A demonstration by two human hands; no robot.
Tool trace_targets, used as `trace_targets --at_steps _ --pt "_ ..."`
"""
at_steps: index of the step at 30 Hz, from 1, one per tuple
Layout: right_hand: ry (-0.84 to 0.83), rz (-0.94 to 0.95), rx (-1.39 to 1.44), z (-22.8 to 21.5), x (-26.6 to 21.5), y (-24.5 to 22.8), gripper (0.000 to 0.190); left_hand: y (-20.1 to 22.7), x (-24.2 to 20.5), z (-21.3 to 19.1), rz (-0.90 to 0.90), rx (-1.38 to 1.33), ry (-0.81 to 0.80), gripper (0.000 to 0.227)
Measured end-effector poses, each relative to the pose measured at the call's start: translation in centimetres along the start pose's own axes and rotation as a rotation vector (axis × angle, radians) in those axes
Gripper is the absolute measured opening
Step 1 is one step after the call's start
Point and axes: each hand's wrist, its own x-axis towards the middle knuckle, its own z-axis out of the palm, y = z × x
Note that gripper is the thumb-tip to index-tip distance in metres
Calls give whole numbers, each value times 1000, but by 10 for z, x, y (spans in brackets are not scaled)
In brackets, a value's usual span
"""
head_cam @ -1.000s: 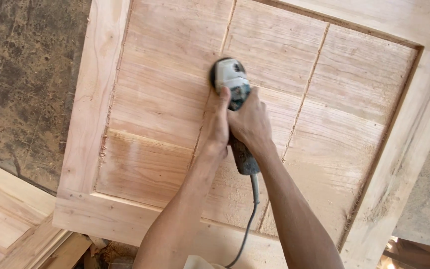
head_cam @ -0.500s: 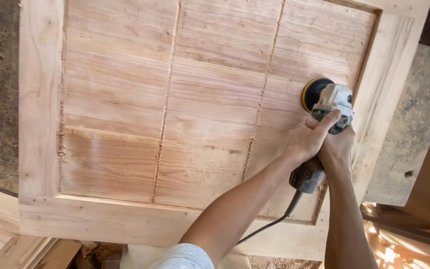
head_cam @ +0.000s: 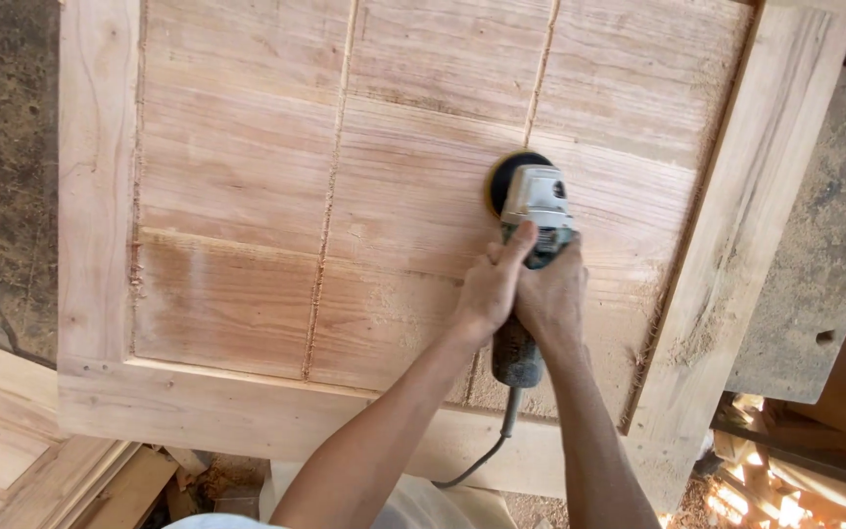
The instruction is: The person smooths a wooden door panel using an electric angle grinder with a sanding disc, holding the tool with both hands and occasionally wiping the panel by hand to check the surface.
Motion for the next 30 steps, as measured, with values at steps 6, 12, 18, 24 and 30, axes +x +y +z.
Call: trace_targets --at_steps 6,12,18,24,30 --pt "111 -11 79 -45 9 63 60 -26 14 72 -32 215 -239 89" --pt "90 44 95 -42 -1 51 68 -21 -2 61 -52 195 -249 90" --pt "-54 108 -57 -23 -18 -21 77 -12 4 17 25 17 -74 93" --pt "95 65 163 -58 17 72 60 3 -8 77 -73 163 -267 95" --pt "189 2 146 -80 17 71 58 -17 11 111 -69 239 -309 101"
